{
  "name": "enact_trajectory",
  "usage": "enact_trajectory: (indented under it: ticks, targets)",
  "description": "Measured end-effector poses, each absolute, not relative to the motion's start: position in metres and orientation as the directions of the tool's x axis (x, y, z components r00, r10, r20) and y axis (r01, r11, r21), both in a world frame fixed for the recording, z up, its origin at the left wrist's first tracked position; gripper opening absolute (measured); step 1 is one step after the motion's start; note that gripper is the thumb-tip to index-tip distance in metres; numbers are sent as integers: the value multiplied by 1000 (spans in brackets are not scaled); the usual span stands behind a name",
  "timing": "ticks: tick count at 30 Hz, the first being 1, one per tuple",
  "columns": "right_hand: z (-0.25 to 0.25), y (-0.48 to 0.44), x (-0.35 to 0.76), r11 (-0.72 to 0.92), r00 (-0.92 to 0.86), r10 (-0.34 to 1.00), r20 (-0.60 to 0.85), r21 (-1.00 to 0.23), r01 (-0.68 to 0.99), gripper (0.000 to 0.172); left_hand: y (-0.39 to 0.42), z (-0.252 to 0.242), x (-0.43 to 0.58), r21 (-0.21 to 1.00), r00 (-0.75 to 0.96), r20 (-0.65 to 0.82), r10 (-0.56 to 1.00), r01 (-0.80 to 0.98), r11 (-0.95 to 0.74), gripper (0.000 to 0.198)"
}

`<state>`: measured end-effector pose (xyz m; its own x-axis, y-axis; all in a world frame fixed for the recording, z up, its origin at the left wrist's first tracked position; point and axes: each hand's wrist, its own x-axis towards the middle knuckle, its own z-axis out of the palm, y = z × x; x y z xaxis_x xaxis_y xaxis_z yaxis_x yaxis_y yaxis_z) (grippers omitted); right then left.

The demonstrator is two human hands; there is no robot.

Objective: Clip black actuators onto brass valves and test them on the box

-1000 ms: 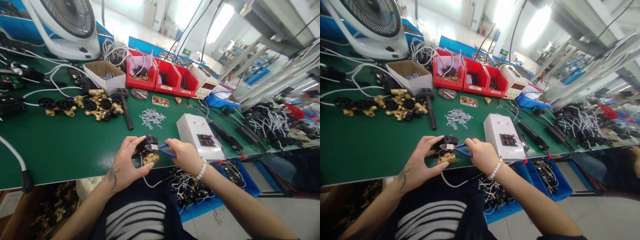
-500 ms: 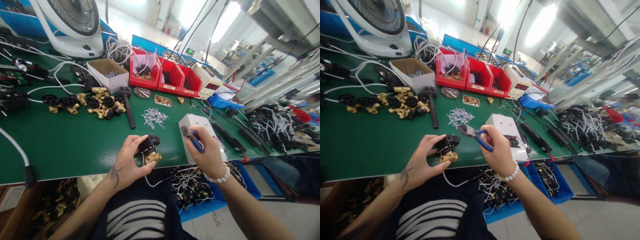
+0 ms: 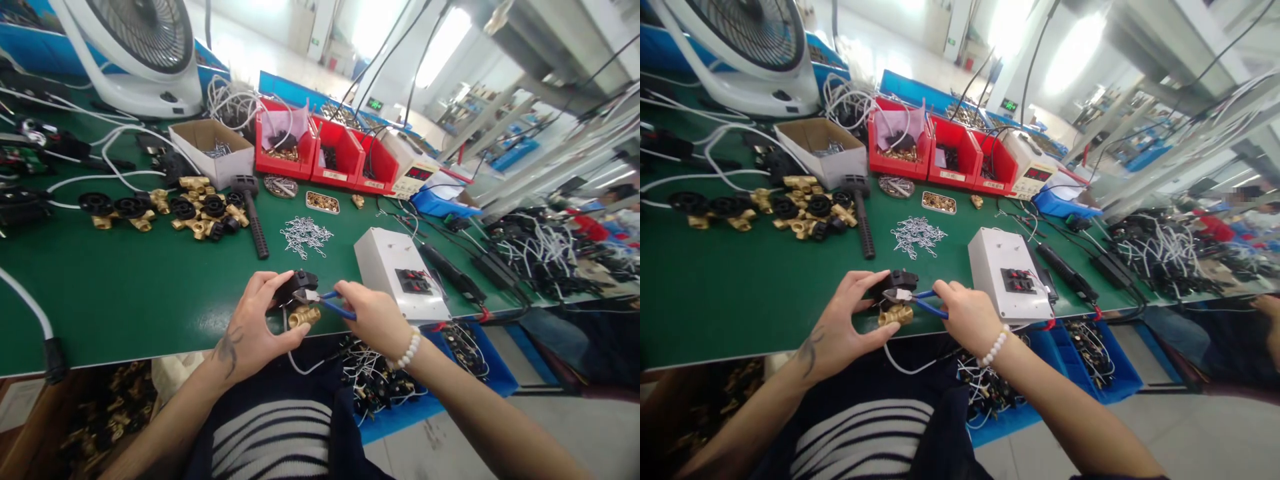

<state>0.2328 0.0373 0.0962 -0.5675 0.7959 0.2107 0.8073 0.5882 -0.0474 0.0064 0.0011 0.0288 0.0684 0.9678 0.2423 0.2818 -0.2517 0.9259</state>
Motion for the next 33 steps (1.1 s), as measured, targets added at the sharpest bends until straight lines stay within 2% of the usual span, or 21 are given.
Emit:
enact_trajectory:
  ticks: [1, 5, 6, 7, 10, 11, 15, 16, 19, 20, 22, 24, 26, 29, 33]
  targets:
    - [97, 38, 233, 595, -570, 789, 231, -53, 802, 20, 1, 29, 6, 927, 66, 240, 969, 280, -249, 64]
    - [101, 37, 233, 578, -340, 701, 627, -219, 786, 13, 1, 29, 6, 929, 64, 238, 969, 277, -246, 63]
    - [100, 37, 232, 587, -340, 684, 646, -210, 782, 12, 2, 30, 5, 929, 67, 233, 970, 280, -243, 63]
    - [98, 37, 231, 594, -392, 691, 607, -169, 786, 13, 2, 30, 5, 929, 65, 232, 971, 281, -241, 63]
    - [93, 40, 230, 617, -584, 759, 289, -32, 786, 19, 2, 32, 4, 934, 58, 224, 973, 272, -232, 62]
    - [94, 41, 230, 607, -581, 774, 254, -36, 794, 20, 1, 31, 4, 935, 55, 226, 973, 268, -232, 62]
    - [98, 42, 232, 536, -403, 784, 472, -190, 822, 16, 0, 30, 5, 923, 65, 250, 966, 285, -259, 62]
    - [98, 42, 232, 542, -421, 790, 446, -186, 819, 15, 0, 29, 5, 919, 70, 256, 964, 292, -265, 63]
    - [93, 40, 229, 574, -548, 816, 183, -152, 805, 17, 0, 29, 6, 909, 76, 263, 962, 315, -273, 64]
    - [92, 39, 227, 556, -540, 831, 131, -202, 807, 16, -1, 28, 7, 907, 71, 269, 961, 317, -277, 64]
    - [91, 39, 223, 461, -451, 884, 126, -406, 789, 15, -2, 26, 8, 906, 49, 286, 957, 311, -287, 63]
    - [90, 40, 218, 353, -386, 917, 100, -653, 670, 30, -3, 24, 11, 898, 20, 324, 946, 307, -315, 58]
    - [89, 41, 212, 249, -417, 909, 9, -814, 525, 47, -3, 21, 12, 869, 18, 377, 926, 338, -361, 50]
    - [86, 41, 203, 164, -482, 873, -72, -888, 429, 51, -4, 19, 13, 816, 48, 422, 905, 415, -402, 38]
    - [82, 42, 197, 146, -462, 882, -92, -879, 453, 43, -3, 21, 15, 749, 64, 474, 878, 495, -440, 31]
